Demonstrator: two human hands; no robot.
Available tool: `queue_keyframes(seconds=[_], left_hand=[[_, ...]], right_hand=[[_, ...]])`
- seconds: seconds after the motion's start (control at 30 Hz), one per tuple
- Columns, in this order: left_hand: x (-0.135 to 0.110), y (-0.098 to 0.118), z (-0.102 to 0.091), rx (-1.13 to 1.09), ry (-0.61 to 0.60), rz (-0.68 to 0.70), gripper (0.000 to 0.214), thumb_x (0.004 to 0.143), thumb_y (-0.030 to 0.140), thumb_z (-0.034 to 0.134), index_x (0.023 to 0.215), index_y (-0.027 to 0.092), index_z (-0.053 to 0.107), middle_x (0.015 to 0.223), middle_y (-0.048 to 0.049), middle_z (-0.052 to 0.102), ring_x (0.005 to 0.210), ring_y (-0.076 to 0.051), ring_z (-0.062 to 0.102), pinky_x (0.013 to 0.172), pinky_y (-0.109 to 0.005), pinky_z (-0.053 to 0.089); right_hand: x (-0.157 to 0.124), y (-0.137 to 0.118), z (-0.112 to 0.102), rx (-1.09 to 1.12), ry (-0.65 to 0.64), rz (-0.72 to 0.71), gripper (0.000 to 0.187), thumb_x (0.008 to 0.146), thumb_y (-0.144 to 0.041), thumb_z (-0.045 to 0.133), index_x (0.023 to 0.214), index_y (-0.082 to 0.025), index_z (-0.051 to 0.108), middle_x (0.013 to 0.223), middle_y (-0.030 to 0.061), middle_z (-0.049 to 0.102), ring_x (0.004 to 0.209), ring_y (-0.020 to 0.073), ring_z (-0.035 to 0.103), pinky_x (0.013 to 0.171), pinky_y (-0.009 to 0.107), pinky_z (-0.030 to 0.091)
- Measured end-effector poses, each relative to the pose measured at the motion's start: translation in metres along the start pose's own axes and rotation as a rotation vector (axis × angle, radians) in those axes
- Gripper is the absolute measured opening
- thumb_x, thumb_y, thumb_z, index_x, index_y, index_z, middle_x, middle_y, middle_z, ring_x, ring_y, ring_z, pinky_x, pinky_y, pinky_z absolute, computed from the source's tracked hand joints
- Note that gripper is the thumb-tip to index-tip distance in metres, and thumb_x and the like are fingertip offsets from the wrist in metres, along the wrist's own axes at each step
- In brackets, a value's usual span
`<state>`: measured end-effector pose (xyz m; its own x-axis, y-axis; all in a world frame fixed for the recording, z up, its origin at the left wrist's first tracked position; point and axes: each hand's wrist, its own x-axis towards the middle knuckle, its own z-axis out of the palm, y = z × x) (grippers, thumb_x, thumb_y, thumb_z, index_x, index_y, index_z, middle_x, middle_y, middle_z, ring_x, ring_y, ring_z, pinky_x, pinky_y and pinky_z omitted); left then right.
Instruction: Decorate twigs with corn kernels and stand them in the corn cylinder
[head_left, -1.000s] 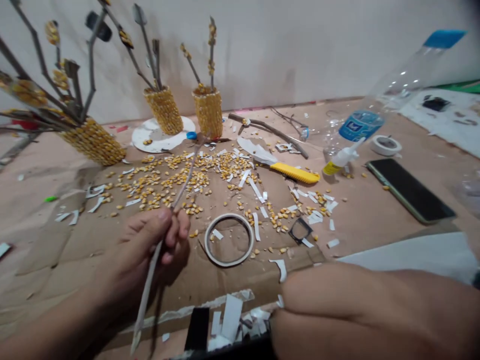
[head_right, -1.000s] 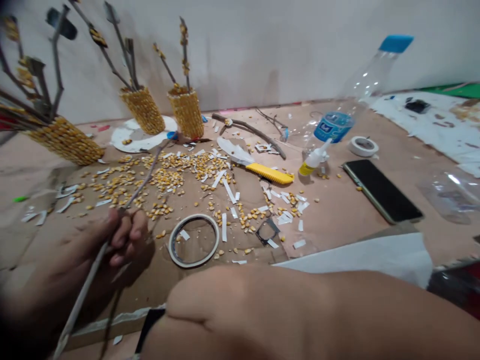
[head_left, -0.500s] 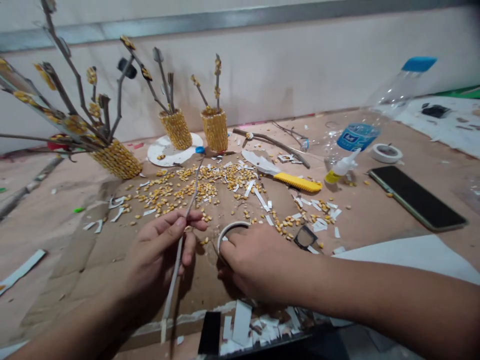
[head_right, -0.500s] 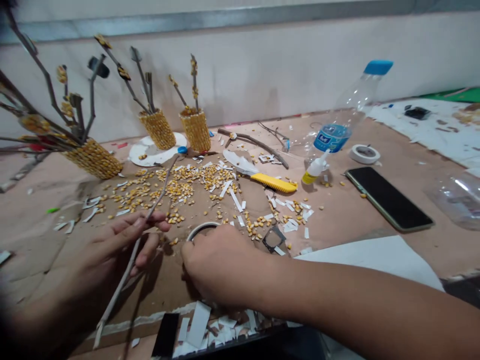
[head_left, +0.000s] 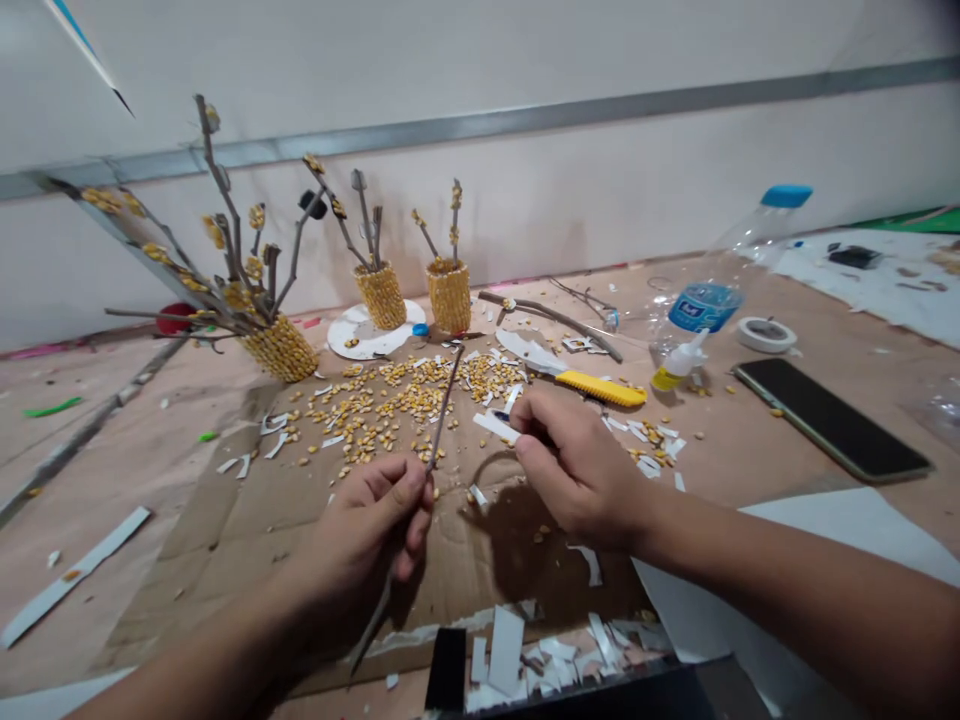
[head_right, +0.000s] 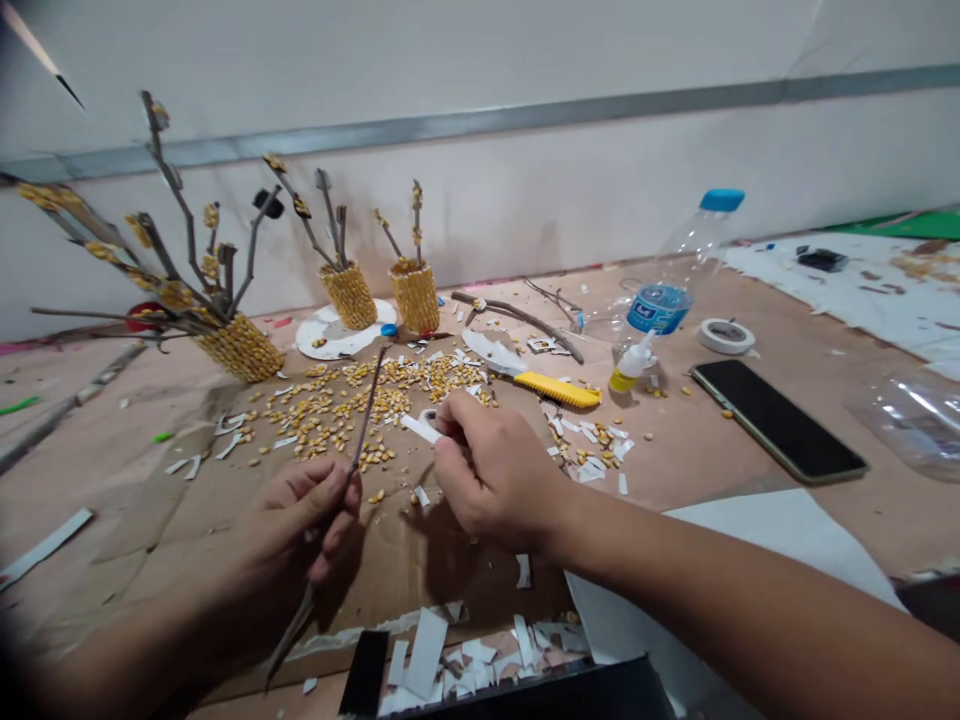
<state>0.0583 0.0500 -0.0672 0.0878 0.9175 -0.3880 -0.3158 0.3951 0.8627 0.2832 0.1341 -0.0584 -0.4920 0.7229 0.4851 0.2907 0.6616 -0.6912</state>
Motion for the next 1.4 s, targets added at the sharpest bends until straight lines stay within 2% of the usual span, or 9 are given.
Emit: queue_keyframes(seconds=[0.17,0.37,0.47,0.6,0.73,0.87,1.1,1.27,1.4], left_hand=[[-0.002,0.002,0.001,0.052,-0.081,0.022,0.031,0.092,0.044,0.08,0.104,0.017,0.071,0.054,-0.0024,0.071,0.043,-0.014,0.06,0.047,-0.022,0.05],[-0.001,-0.004,-0.004,0.062,-0.136,0.056,0.026,0.093,0.041,0.079,0.096,0.015,0.075,0.058,-0.006,0.074,0.062,-0.018,0.072,0.065,-0.026,0.056],[-0.003,-0.005,-0.005,0.12,-0.173,0.039,0.025,0.096,0.041,0.076,0.102,0.017,0.075,0.064,-0.0073,0.078,0.065,-0.018,0.074,0.07,-0.029,0.058],[-0.005,-0.009,-0.007,0.115,-0.226,-0.003,0.03,0.096,0.04,0.077,0.117,0.021,0.071,0.081,-0.0107,0.083,0.06,-0.018,0.074,0.065,-0.031,0.058],[-0.007,-0.012,-0.008,0.097,-0.268,0.005,0.024,0.098,0.038,0.074,0.117,0.023,0.071,0.074,-0.0089,0.081,0.065,-0.019,0.076,0.066,-0.03,0.058],[-0.008,-0.01,-0.006,0.115,-0.239,0.014,0.022,0.098,0.039,0.074,0.112,0.022,0.072,0.07,-0.0084,0.08,0.066,-0.019,0.075,0.069,-0.031,0.059],[-0.012,-0.009,0.001,0.075,-0.19,-0.054,0.028,0.092,0.043,0.08,0.107,0.02,0.072,0.074,-0.0072,0.078,0.064,-0.019,0.072,0.061,-0.03,0.056],[-0.01,-0.01,0.005,0.138,-0.072,-0.011,0.035,0.089,0.051,0.082,0.085,0.016,0.076,0.077,-0.0047,0.069,0.064,-0.014,0.063,0.058,-0.024,0.046],[-0.006,-0.006,0.011,0.227,0.0,0.083,0.033,0.083,0.048,0.088,0.088,0.018,0.076,0.076,-0.0027,0.068,0.067,-0.015,0.06,0.06,-0.025,0.046]], right_hand=[[-0.004,-0.001,0.002,0.123,0.057,0.018,0.013,0.099,-0.028,0.054,0.089,-0.022,0.05,0.069,-0.0047,0.049,0.058,0.0129,0.043,0.055,0.028,0.035],[-0.005,0.008,0.007,0.252,0.041,0.147,0.018,0.104,-0.035,0.055,0.091,-0.022,0.052,0.072,-0.0048,0.048,0.062,0.0136,0.044,0.057,0.03,0.036],[-0.005,0.011,0.012,0.339,0.028,0.218,0.021,0.105,-0.039,0.054,0.092,-0.023,0.05,0.072,-0.0049,0.05,0.062,0.0135,0.047,0.058,0.03,0.038],[-0.006,0.012,0.018,0.518,0.003,0.314,0.025,0.106,-0.045,0.055,0.095,-0.023,0.049,0.073,-0.0036,0.058,0.064,0.0142,0.058,0.061,0.03,0.046],[-0.007,0.009,0.02,0.657,-0.055,0.371,0.025,0.107,-0.047,0.056,0.103,-0.024,0.047,0.068,-0.0048,0.064,0.061,0.014,0.061,0.061,0.03,0.048],[-0.007,0.007,0.019,0.702,-0.073,0.386,0.031,0.103,-0.053,0.061,0.101,-0.023,0.049,0.068,-0.0064,0.06,0.058,0.0122,0.057,0.057,0.027,0.046],[-0.005,0.004,0.017,0.695,-0.018,0.372,0.04,0.104,-0.058,0.057,0.087,-0.023,0.051,0.069,-0.0044,0.06,0.058,0.0115,0.058,0.057,0.027,0.049],[-0.006,0.003,0.019,0.699,-0.086,0.376,0.035,0.103,-0.053,0.061,0.087,-0.023,0.052,0.068,-0.0042,0.061,0.059,0.0122,0.059,0.057,0.027,0.048],[-0.009,0.0,0.023,0.65,-0.122,0.37,0.032,0.103,-0.05,0.061,0.088,-0.022,0.054,0.07,-0.0028,0.061,0.062,0.0136,0.059,0.059,0.029,0.048]])
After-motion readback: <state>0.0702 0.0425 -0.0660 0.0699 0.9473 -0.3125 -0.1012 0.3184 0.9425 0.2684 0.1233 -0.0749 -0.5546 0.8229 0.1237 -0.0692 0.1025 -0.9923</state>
